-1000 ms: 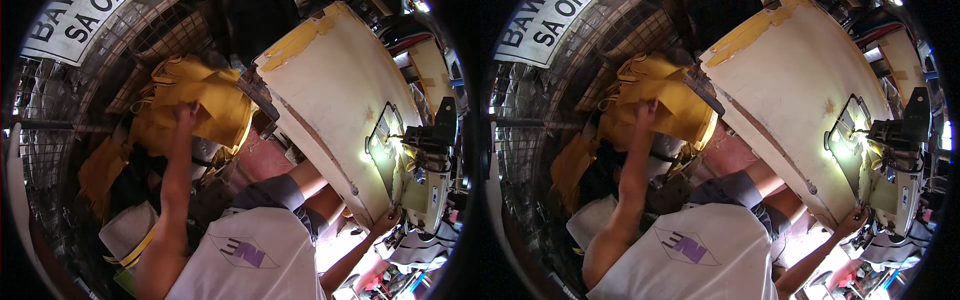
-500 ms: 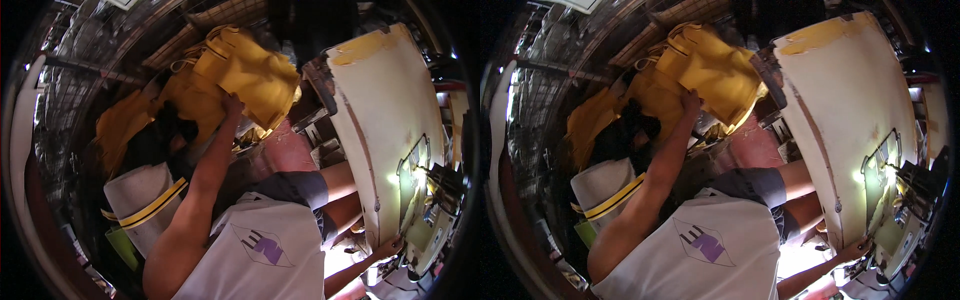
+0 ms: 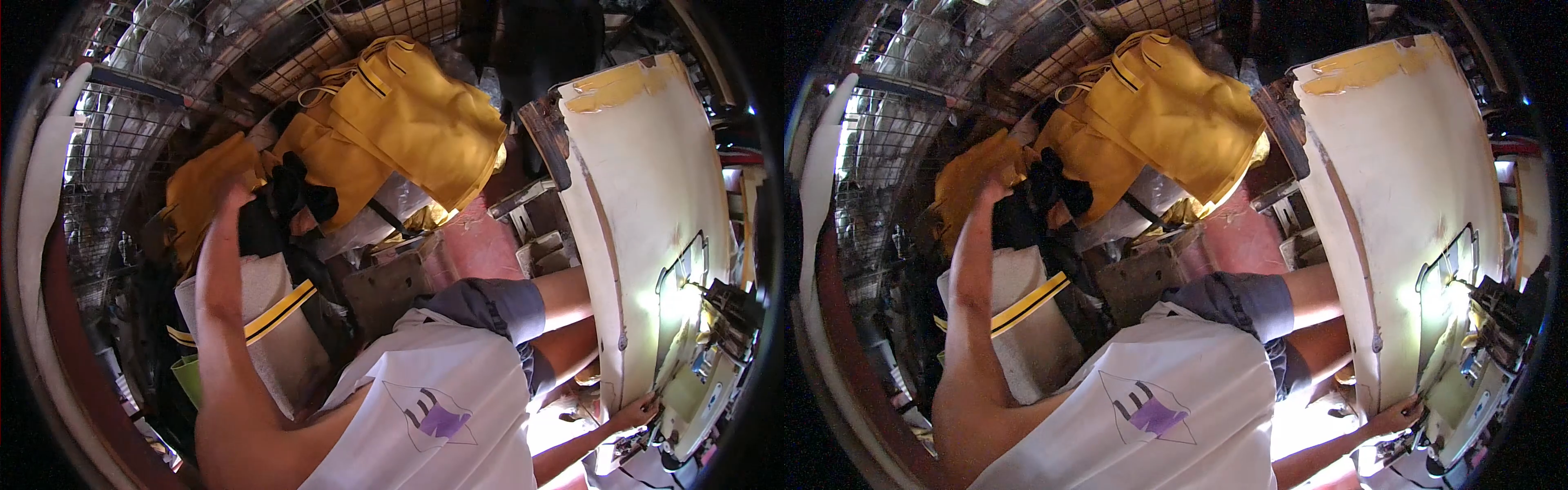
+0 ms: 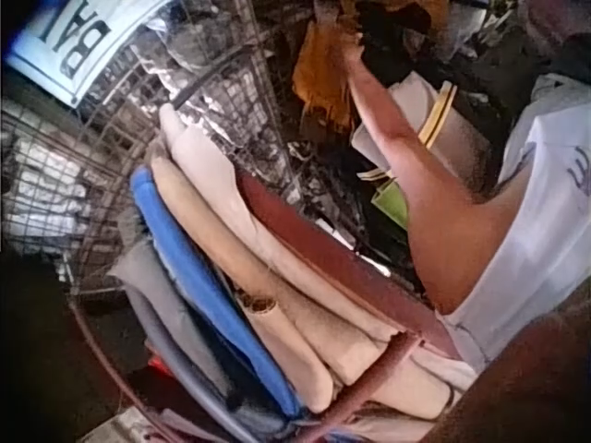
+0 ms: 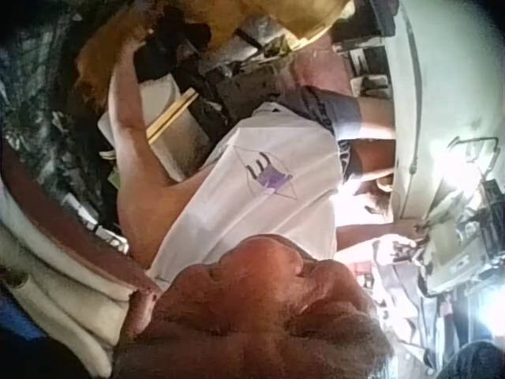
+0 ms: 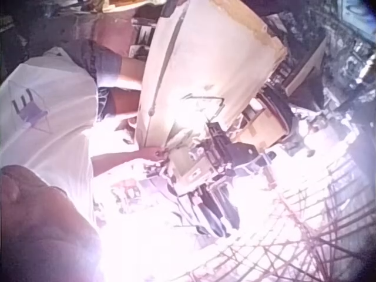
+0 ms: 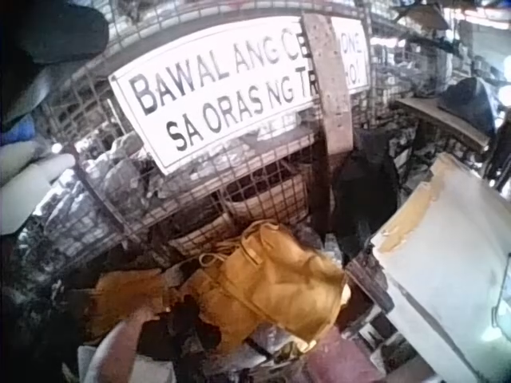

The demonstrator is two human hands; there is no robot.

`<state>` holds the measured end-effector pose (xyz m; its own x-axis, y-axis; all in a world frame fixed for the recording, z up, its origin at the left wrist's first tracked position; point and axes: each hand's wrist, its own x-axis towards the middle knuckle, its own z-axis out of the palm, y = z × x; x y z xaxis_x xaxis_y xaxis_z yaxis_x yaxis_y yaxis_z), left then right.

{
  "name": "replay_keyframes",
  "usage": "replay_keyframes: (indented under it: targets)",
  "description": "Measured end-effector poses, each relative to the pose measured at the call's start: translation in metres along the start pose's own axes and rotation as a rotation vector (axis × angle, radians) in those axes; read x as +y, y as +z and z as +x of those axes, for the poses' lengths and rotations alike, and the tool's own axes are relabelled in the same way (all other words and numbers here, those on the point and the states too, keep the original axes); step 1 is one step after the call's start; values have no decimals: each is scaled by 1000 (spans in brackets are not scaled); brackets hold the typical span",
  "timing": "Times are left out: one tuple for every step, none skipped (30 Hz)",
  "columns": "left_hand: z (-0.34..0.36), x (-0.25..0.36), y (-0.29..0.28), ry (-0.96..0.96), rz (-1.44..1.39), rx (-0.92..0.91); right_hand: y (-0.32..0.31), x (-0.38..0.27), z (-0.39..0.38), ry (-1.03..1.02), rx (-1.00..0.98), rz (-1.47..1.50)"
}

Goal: Sewing handles and finishing seams on yellow tote bags using an industrial sewing machine.

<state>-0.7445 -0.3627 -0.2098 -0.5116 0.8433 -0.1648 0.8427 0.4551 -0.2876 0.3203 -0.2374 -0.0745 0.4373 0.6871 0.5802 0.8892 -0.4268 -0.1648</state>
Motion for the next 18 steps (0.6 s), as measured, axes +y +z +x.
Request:
replay_keyframes:
  targets:
    - [-11,-23,4,45,53,-10,0,0,0,12,-1,18]
    - [-15,-40,2,-169,-261,-194,0,0,-1,24,-1,35]
    - [-20,-53,-6,-433,-536,-431,0,0,-2,29,-4,35]
    - [-29,-54,-12,-428,-548,-453,0,-1,-2,11,-7,19]
    - [-37,-50,-22,-469,-801,-390,0,-2,-3,23,0,-18]
    - [-42,-42,-31,-584,-1010,-323,-1,-3,-3,51,-7,-8]
    - [-44,-33,-39,-494,-1049,-320,-1,-5,-3,42,-16,14]
    - [-44,-22,-43,-343,-790,-303,-1,-6,-3,20,16,22]
    - [-43,-14,-43,-150,-561,-218,-1,-7,-3,46,37,5]
    - [-40,-10,-40,-193,-533,-286,0,-7,-3,71,39,-15]
    - [-37,-8,-31,14,-345,-144,-1,-6,-3,16,44,14]
    - [-30,-13,-21,143,-169,-88,0,-5,-3,17,39,29]
    - [-25,-19,-7,223,-154,3,1,-3,-3,74,22,18]
    - [-17,-30,7,-17,-298,-166,1,0,-3,14,32,42]
    - [-9,-43,20,-289,-412,-305,2,4,-2,31,11,27]
    - [-7,-53,31,-263,-437,-326,3,8,-2,85,-27,-20]
    - [-2,-62,37,-383,-364,-229,5,11,-2,47,-11,11]
    - [0,-68,37,-533,-272,-174,6,15,-1,36,-5,45]
